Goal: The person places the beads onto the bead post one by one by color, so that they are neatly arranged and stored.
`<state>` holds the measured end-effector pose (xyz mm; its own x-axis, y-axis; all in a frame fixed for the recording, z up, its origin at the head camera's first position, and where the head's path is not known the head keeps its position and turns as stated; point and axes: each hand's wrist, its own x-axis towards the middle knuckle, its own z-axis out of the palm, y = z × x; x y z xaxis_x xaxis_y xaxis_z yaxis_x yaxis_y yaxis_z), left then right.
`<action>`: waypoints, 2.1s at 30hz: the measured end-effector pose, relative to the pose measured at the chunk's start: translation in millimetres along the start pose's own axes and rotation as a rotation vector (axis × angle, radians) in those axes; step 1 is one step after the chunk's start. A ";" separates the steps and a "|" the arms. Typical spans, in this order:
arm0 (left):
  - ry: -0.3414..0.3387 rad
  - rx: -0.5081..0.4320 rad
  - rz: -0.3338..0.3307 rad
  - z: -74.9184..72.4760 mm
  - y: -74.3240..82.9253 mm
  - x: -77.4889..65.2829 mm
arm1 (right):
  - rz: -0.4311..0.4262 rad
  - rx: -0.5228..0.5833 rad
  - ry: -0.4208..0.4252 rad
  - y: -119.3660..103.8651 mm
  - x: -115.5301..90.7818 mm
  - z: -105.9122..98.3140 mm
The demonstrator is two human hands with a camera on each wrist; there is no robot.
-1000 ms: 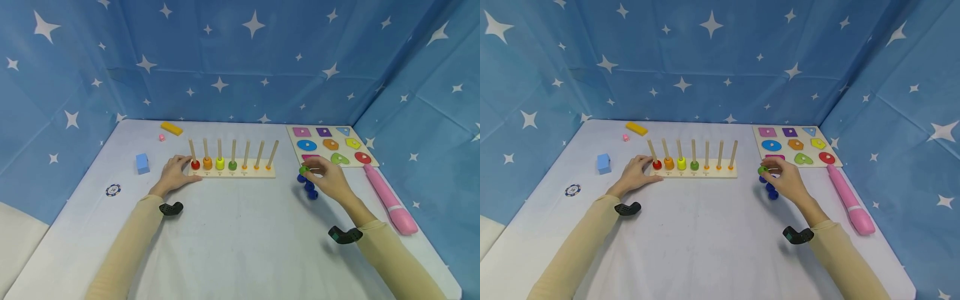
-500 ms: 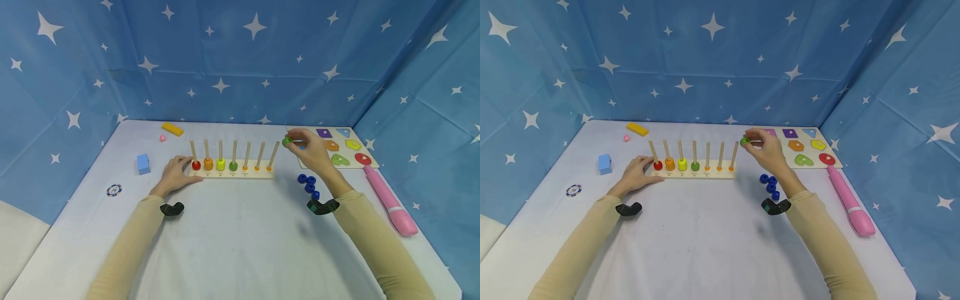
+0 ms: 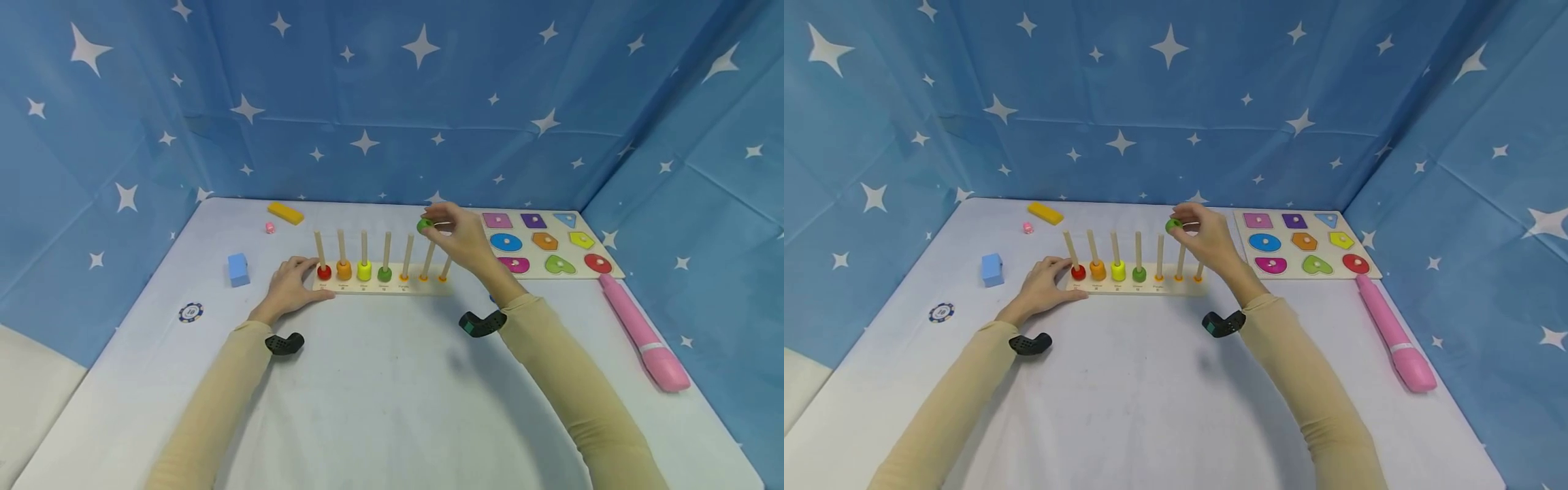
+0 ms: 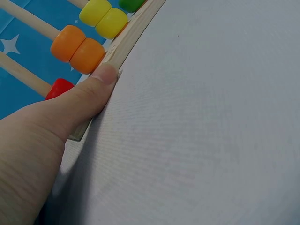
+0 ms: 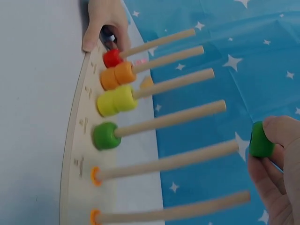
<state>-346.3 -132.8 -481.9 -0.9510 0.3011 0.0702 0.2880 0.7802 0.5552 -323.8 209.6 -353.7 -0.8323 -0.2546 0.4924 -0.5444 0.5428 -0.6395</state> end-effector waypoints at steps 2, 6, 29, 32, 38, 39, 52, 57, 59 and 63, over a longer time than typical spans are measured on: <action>0.002 -0.001 -0.002 0.1 0.5 -0.5 | -0.018 0.016 -0.020 -4.1 5.5 9.1; 0.002 -0.007 0.000 0.6 0.7 -0.5 | -0.049 0.009 -0.077 -12.0 15.5 25.2; 0.001 0.010 0.008 -1.8 2.9 2.7 | -0.020 -0.005 -0.033 -12.1 14.9 24.4; 0.003 0.007 0.011 -1.1 1.2 3.2 | -0.013 0.014 0.042 -5.0 5.9 11.1; 0.008 0.019 0.009 -2.0 -0.2 4.1 | 0.021 0.064 0.225 11.7 -23.1 -22.7; 0.010 0.021 0.006 -2.4 -0.5 4.1 | 0.033 0.069 0.242 10.9 -28.5 -27.8; 0.001 0.008 0.006 -1.7 -3.1 0.9 | 0.279 -0.067 0.139 41.5 -110.1 -69.2; -0.005 0.001 0.003 0.0 -0.1 0.8 | 0.327 -0.129 0.079 76.2 -143.4 -80.2; -0.007 0.000 0.003 0.0 0.4 0.9 | 0.336 -0.156 0.043 79.7 -154.2 -84.2; -0.005 0.005 0.004 -0.8 1.4 1.3 | 0.374 -0.175 -0.026 82.9 -170.0 -89.9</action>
<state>-347.2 -131.8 -480.3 -0.9493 0.3068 0.0686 0.2924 0.7816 0.5510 -218.0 369.9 -437.3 -0.9731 -0.0326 0.2281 -0.1793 0.7290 -0.6606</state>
